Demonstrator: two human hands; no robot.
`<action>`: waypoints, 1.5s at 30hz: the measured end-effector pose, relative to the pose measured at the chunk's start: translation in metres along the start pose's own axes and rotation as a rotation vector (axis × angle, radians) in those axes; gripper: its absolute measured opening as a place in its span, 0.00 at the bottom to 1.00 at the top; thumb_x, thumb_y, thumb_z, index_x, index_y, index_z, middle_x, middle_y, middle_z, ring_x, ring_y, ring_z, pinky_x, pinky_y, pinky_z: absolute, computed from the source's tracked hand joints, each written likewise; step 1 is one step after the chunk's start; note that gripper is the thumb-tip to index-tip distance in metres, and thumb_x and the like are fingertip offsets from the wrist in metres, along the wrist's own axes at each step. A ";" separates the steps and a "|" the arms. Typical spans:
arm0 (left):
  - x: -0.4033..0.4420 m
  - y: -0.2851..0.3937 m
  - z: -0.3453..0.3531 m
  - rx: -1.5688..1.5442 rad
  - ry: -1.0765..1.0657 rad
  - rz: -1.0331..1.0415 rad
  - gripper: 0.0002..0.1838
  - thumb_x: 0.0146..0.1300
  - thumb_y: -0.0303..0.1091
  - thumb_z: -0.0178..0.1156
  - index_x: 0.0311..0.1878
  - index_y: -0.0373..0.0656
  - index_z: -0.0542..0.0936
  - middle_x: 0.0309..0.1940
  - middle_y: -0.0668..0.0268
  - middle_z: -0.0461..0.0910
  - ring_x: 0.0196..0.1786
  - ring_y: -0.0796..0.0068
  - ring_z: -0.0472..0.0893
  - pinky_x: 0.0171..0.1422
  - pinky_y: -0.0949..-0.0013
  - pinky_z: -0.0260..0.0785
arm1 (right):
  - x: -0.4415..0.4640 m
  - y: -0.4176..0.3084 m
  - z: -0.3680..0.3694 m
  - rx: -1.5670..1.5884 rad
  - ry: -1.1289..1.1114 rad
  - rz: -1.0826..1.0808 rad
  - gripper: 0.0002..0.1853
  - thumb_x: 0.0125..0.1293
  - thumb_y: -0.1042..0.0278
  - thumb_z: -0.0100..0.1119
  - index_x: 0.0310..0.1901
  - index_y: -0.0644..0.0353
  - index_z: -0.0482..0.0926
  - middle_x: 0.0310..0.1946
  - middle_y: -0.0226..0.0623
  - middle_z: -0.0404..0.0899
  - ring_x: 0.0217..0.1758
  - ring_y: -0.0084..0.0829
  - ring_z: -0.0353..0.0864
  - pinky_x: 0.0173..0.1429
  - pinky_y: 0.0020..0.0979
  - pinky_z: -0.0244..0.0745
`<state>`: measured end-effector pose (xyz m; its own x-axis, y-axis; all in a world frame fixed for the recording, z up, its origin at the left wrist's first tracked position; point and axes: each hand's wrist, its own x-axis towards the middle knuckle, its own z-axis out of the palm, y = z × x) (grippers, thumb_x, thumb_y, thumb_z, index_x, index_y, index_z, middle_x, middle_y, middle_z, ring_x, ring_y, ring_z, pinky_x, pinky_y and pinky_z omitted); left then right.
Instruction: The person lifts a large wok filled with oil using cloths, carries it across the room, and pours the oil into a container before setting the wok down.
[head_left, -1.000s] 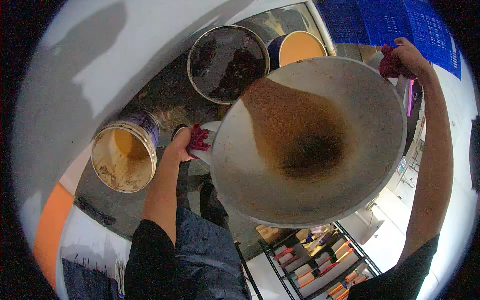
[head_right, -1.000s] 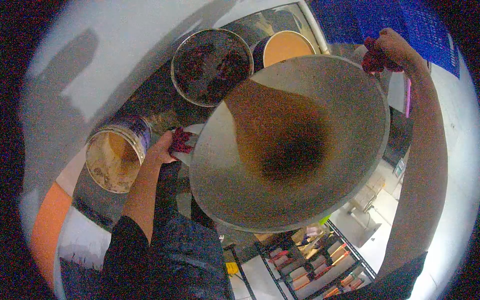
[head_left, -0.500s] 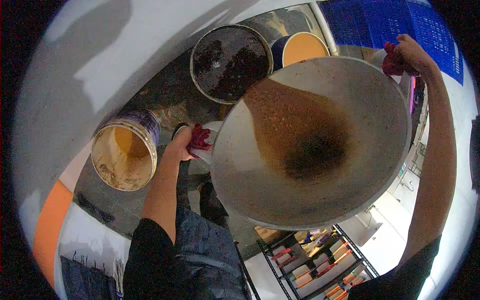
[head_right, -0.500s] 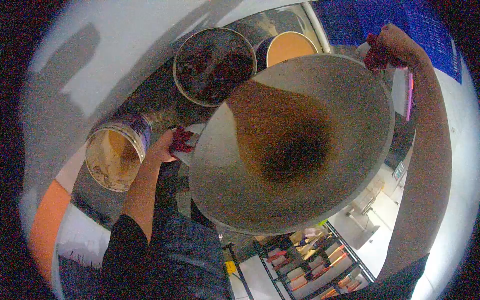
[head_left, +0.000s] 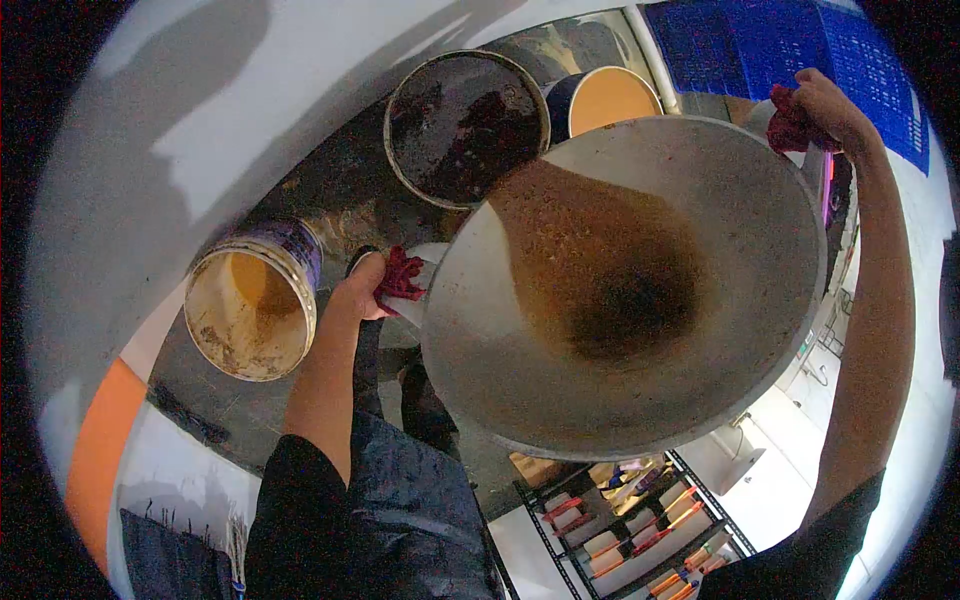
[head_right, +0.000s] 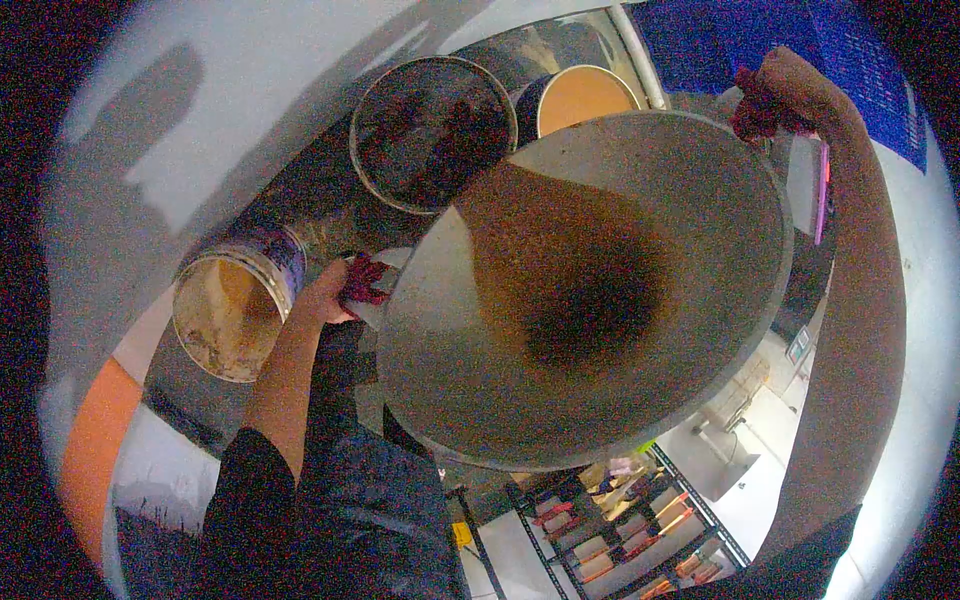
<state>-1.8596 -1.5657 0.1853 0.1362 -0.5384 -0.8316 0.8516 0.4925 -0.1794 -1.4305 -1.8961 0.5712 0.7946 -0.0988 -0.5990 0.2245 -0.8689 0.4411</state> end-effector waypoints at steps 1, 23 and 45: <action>-0.002 0.000 0.002 -0.003 0.021 0.011 0.20 0.71 0.43 0.38 0.44 0.45 0.80 0.39 0.66 0.82 0.36 0.61 0.81 0.49 0.49 0.73 | 0.000 -0.001 0.000 -0.014 0.009 0.005 0.30 0.55 0.67 0.53 0.60 0.68 0.65 0.44 0.47 0.76 0.38 0.35 0.78 0.39 0.34 0.74; 0.000 0.008 0.000 0.020 0.081 -0.012 0.21 0.70 0.41 0.36 0.43 0.45 0.81 0.41 0.64 0.82 0.39 0.60 0.81 0.53 0.45 0.70 | -0.002 -0.016 0.001 0.005 0.013 0.019 0.27 0.58 0.68 0.50 0.60 0.69 0.64 0.38 0.44 0.76 0.25 0.30 0.75 0.24 0.32 0.71; 0.014 0.008 -0.010 0.032 -0.055 -0.047 0.21 0.70 0.43 0.38 0.43 0.46 0.82 0.39 0.65 0.83 0.34 0.59 0.82 0.53 0.44 0.68 | 0.010 -0.022 -0.011 -0.519 -0.039 -0.070 0.24 0.58 0.68 0.50 0.56 0.71 0.70 0.56 0.49 0.70 0.54 0.41 0.74 0.59 0.32 0.69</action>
<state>-1.8562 -1.5624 0.1673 0.1229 -0.5977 -0.7923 0.8735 0.4441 -0.1995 -1.4209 -1.8730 0.5628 0.7483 -0.0758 -0.6590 0.5339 -0.5208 0.6662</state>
